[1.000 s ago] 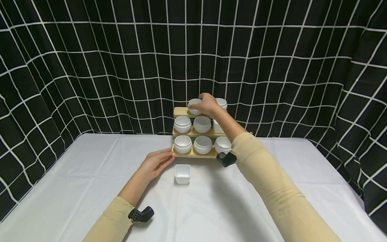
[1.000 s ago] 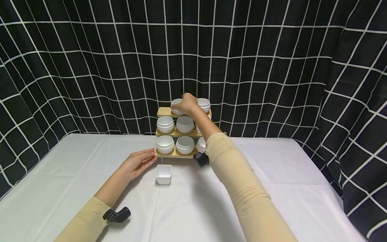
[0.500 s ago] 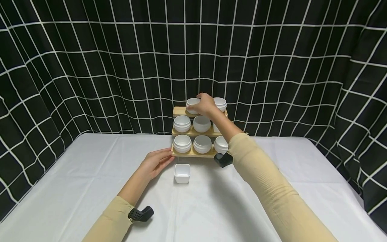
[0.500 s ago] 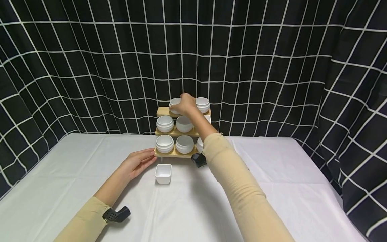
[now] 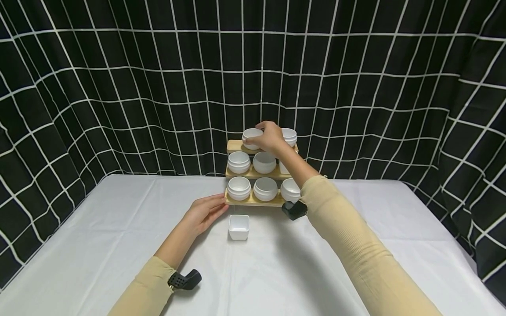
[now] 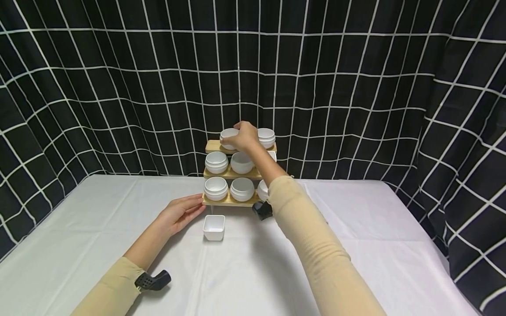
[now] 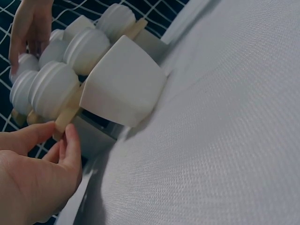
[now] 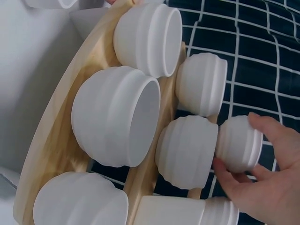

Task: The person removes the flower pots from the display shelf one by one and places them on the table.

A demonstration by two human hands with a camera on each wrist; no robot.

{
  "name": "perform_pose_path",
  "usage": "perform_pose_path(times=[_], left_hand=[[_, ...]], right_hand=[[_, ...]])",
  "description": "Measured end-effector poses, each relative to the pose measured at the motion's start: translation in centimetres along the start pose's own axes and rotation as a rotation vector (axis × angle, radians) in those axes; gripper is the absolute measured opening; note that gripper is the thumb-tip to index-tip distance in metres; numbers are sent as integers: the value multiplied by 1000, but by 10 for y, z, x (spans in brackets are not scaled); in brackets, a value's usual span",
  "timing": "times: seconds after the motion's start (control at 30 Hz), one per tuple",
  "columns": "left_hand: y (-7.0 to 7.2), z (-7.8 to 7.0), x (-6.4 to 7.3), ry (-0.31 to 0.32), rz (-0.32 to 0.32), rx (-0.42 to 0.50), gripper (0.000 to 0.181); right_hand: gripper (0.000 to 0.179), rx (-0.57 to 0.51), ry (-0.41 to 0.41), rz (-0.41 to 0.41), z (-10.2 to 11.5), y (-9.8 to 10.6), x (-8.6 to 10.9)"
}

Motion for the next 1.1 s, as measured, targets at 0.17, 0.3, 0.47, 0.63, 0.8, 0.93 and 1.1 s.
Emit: perform_pose_path(times=[0.17, 0.3, 0.47, 0.63, 0.8, 0.93, 1.1], left_hand=[[0, 0, 0, 0, 2, 6, 47], [1, 1, -1, -1, 1, 4, 47], [2, 1, -1, 3, 1, 7, 47], [2, 2, -2, 5, 1, 13, 47], [2, 2, -2, 4, -4, 8, 47], [2, 2, -2, 4, -9, 6, 46], [3, 1, -2, 3, -11, 9, 46]], right_hand=[[66, -49, 21, -1, 1, 2, 2], [66, -68, 30, 8, 1, 2, 2], [66, -91, 42, 28, 0, 2, 3], [66, -83, 78, 39, 2, 6, 8], [65, -86, 87, 56, 2, 10, 11], [65, -99, 82, 59, 1, 13, 12], [65, -116, 75, 71, -1, 16, 16]])
Point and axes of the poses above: each hand's wrist, its own x-axis away from the middle knuckle, its own y-axis out of the back of the hand, z = x × y, the point moved 7 cm from there along -x, towards the middle knuckle, and after that the axes turned 3 degrees about -y, right-handed, at the moved point
